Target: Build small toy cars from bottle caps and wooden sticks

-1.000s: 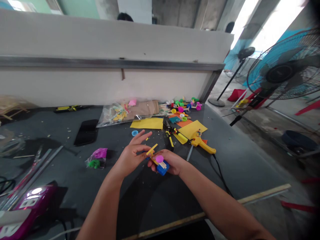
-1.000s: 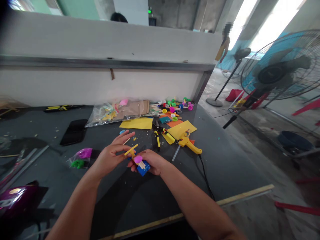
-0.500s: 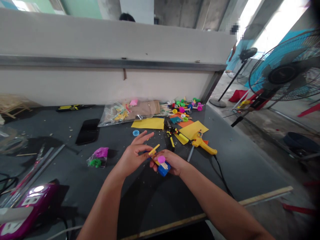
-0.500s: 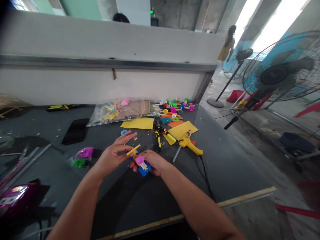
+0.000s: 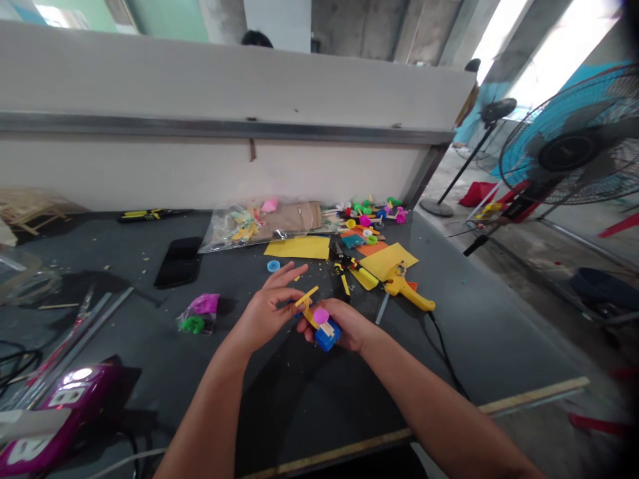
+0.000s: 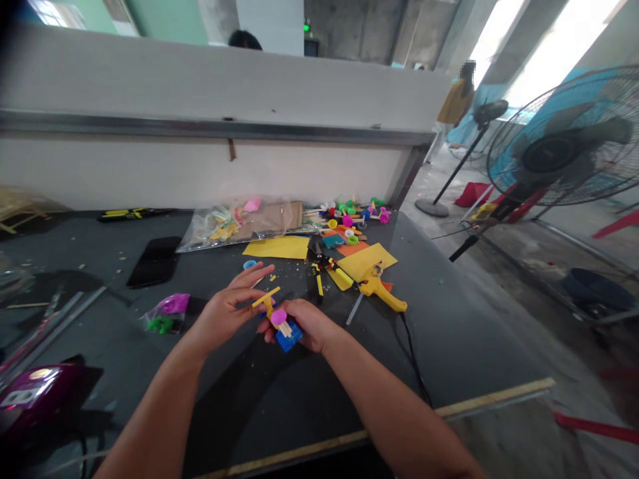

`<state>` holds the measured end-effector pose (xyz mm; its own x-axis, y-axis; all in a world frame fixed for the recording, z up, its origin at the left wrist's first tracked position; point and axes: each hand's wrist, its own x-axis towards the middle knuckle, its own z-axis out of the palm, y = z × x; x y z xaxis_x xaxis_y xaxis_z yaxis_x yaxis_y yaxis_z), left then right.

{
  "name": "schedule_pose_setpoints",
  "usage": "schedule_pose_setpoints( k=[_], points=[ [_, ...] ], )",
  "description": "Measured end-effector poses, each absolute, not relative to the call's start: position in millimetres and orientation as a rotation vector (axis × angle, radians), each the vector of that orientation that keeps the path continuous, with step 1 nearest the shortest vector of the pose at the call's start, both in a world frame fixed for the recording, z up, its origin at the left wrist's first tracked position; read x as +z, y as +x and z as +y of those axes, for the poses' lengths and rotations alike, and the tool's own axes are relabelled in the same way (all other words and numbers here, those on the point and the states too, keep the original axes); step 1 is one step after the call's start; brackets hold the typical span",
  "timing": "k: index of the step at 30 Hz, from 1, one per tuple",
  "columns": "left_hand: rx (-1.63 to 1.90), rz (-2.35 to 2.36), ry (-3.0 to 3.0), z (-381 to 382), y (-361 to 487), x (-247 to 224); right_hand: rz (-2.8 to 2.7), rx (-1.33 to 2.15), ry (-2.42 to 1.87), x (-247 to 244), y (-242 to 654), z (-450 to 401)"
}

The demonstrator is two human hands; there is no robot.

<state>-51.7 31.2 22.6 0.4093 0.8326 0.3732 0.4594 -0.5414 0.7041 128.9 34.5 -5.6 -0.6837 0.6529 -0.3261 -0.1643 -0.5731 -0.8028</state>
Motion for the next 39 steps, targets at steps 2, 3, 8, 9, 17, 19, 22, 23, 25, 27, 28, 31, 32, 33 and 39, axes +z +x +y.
schedule_pose_setpoints(
  k=[2,3,8,9,17,19,22,23,25,27,28,31,32,33,39],
  points=[
    [0.990,1.095,2.164,31,-52,23,-1.067,2.255,-0.848,-4,129,34],
    [0.993,1.093,2.162,31,-52,22,-1.066,2.253,-0.845,-3,129,34],
    [1.067,1.125,2.111,30,-48,20,-0.992,2.225,-0.871,-3,127,34],
    [1.094,1.148,2.077,30,-47,18,-0.957,2.196,-0.883,-3,126,34],
    [1.258,1.301,1.430,33,-22,-9,-0.717,1.909,-0.997,-6,126,44],
    [1.226,1.293,1.258,33,-16,-11,-0.709,1.847,-1.017,-5,126,44],
    [1.170,1.225,0.978,29,-9,-7,-0.709,1.747,-1.028,-5,126,45],
    [1.155,1.192,0.900,27,-8,-5,-0.705,1.724,-1.029,-5,126,45],
    [1.123,1.130,0.787,24,-7,0,-0.688,1.692,-1.035,-7,126,46],
    [1.098,1.089,0.710,21,-6,2,-0.677,1.662,-1.041,-9,126,47],
    [1.088,1.073,0.677,21,-5,2,-0.676,1.648,-1.041,-10,126,47],
    [1.041,1.024,0.609,21,-4,1,-0.697,1.611,-1.026,-14,126,47],
    [1.027,1.012,0.600,21,-4,0,-0.706,1.601,-1.022,-14,127,47],
    [1.018,1.002,0.595,21,-3,-1,-0.715,1.592,-1.019,-14,127,47],
    [1.032,1.001,0.605,20,-2,-2,-0.750,1.620,-1.050,-8,126,46]
  ],
)
